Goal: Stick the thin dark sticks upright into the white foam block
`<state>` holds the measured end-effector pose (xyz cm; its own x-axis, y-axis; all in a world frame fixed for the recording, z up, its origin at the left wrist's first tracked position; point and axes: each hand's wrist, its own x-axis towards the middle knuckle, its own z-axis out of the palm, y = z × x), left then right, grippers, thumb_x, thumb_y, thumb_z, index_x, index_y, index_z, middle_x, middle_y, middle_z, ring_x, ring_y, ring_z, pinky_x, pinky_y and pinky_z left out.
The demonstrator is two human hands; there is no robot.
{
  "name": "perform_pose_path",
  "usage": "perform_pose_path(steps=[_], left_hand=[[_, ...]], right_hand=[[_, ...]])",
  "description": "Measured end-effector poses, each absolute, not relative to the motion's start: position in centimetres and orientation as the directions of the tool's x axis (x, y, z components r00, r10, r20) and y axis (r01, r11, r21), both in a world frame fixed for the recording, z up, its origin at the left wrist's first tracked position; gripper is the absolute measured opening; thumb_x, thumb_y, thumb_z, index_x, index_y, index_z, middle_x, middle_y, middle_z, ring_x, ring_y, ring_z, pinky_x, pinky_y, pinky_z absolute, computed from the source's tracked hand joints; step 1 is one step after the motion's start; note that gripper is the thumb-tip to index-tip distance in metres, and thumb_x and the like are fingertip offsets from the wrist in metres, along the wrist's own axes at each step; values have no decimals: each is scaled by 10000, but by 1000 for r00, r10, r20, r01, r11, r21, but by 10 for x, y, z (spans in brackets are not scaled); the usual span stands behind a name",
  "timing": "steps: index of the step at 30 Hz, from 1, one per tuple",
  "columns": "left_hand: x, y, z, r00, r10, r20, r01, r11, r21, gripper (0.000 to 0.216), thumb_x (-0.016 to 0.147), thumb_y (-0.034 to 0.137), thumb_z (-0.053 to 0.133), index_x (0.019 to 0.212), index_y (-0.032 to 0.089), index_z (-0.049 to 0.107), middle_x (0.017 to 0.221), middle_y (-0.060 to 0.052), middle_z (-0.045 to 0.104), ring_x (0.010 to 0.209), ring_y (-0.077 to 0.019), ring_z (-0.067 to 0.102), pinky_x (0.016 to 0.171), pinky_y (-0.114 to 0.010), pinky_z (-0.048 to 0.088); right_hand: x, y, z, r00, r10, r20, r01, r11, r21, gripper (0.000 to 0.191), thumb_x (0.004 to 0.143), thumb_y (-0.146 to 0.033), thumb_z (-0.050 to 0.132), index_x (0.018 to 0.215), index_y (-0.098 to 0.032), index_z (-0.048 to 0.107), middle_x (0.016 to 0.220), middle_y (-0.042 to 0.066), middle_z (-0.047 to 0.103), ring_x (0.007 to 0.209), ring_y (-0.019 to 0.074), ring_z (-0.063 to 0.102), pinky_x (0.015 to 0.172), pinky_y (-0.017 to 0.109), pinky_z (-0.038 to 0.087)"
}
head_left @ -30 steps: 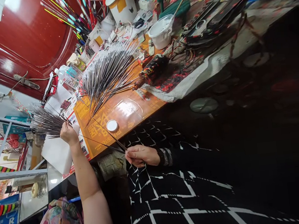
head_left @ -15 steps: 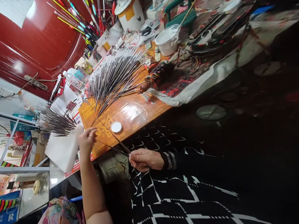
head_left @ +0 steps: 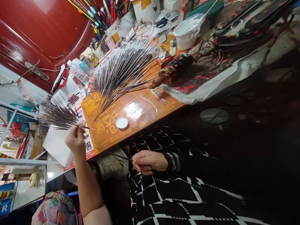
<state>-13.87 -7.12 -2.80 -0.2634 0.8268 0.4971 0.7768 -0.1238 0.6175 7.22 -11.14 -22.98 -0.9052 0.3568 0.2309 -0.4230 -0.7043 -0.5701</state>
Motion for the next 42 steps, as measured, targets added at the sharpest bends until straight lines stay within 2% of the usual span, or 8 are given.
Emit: perform_pose_path(steps=[3, 8, 22, 32, 35, 37, 39, 42], left_hand=[[-167, -43, -14, -252, 641, 725, 934, -34, 355, 285, 955, 412, 513, 923, 191, 691, 734, -18, 658, 655, -108, 583, 707, -220, 468], [-190, -7, -26, -152, 669, 728, 983, 24, 183, 294, 986, 357, 471, 927, 175, 693, 794, -43, 698, 725, -134, 622, 743, -233, 447], [-220, 11, -75, -130, 656, 743, 991, 97, 88, 299, 983, 314, 480, 905, 149, 717, 794, -86, 713, 767, -171, 661, 698, -254, 422], [-216, -3, -62, -123, 710, 694, 984, 176, -6, 308, 982, 345, 495, 955, 171, 748, 945, -106, 755, 849, -193, 681, 680, -261, 405], [-205, -18, -57, -154, 711, 686, 985, 163, 52, 299, 966, 358, 524, 944, 171, 756, 927, -109, 753, 848, -199, 679, 697, -269, 420], [-190, -34, -58, -176, 734, 656, 980, 66, 189, 292, 944, 376, 557, 914, 166, 757, 850, -92, 740, 788, -179, 671, 699, -263, 440], [-169, -55, -64, -196, 823, 534, 895, -73, 441, 316, 930, 417, 566, 913, 164, 754, 728, -50, 700, 638, -133, 629, 634, -244, 452], [-134, -89, -78, -89, 981, 175, 533, -101, 840, 383, 920, 476, 563, 1074, 165, 725, 687, -14, 665, 483, -85, 548, 467, -211, 414]], right_hand=[[72, -110, -230, -896, 388, 215, -438, -701, -563, 473, 849, -525, 712, 738, -85, 580, 466, -75, 332, 389, 27, 302, 389, 159, 271], [72, -108, -231, -890, 418, 183, -446, -706, -550, 474, 826, -526, 734, 729, -86, 585, 450, -71, 350, 377, 32, 312, 388, 160, 269], [75, -106, -235, -881, 425, 210, -467, -702, -538, 452, 868, -506, 695, 751, -83, 586, 466, -71, 350, 390, 31, 310, 399, 159, 269], [74, -105, -233, -844, 508, 174, -507, -647, -570, 464, 855, -522, 704, 758, -81, 595, 449, -77, 334, 380, 30, 297, 400, 165, 272], [74, -105, -233, -838, 523, 155, -504, -635, -586, 474, 846, -533, 710, 758, -81, 599, 446, -75, 332, 381, 33, 301, 404, 171, 271], [74, -105, -234, -836, 530, 140, -500, -632, -592, 479, 842, -540, 712, 754, -83, 596, 447, -74, 332, 383, 34, 296, 407, 174, 267], [74, -105, -234, -830, 543, 125, -500, -627, -598, 483, 840, -545, 711, 751, -86, 591, 444, -76, 325, 383, 33, 288, 410, 176, 265], [75, -105, -235, -821, 562, 103, -499, -617, -608, 479, 841, -543, 709, 746, -89, 589, 435, -83, 305, 378, 31, 271, 409, 177, 261]])
